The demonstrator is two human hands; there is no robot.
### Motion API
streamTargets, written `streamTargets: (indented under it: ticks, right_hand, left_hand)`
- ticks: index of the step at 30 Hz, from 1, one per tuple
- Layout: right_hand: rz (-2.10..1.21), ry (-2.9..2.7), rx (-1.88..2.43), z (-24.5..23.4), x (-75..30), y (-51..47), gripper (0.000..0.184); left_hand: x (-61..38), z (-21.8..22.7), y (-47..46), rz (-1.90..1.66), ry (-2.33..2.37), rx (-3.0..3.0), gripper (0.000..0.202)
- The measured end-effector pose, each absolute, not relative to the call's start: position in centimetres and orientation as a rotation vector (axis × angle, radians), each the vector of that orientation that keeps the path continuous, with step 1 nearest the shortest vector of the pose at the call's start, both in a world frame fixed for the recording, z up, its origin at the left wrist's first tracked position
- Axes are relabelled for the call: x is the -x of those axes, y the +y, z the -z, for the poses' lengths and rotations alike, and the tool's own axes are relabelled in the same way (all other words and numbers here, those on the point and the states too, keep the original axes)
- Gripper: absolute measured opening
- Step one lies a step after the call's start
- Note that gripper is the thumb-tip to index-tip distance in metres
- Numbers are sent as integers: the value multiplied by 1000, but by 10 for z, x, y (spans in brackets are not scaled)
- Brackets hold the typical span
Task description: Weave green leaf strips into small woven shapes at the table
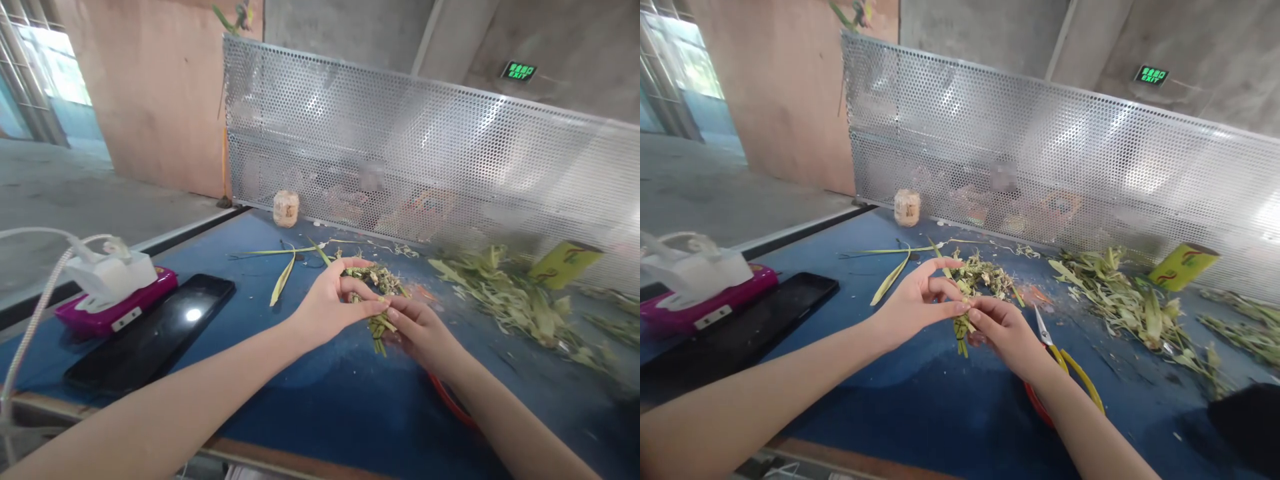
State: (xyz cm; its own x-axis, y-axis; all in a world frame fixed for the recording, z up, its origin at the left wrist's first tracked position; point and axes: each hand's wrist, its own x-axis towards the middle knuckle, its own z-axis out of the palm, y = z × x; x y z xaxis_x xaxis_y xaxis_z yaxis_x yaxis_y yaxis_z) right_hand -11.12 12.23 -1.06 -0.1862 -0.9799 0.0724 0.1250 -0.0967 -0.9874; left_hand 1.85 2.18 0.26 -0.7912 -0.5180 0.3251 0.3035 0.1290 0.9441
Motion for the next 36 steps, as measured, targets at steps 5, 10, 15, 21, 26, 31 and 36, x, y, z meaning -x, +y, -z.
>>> streamTargets:
  ticks: [5,10,15,21,26,31,36]
  right_hand:
    - [1464,1226,1085,9,111,124,28]
    - [1475,1233,1110,11,113,124,27]
    - [1468,1278,1249,10,115,125,24]
    - [1298,1533,1407,2,117,131,28]
    - [1201,1860,1607,-4,118,135,26]
    - [1232,2168,1897,-8,118,135,20]
    - [1251,2108,1789,-4,117,134,19]
  left_hand:
    - [-17,-2,21,1771,-1776,-125,51]
    - [-16,-2,21,1771,-1775,-54,46]
    - [-18,-9,25,1775,-1753,-135,45]
    - [-22,-9,25,1590,-1853,-177,41]
    - [-22,-8,22,1458,-1902,-255,41]
    - [-21,-8,23,1328,-1962,-328,37]
    - [-21,-6,23,1260,-1977,-394,39]
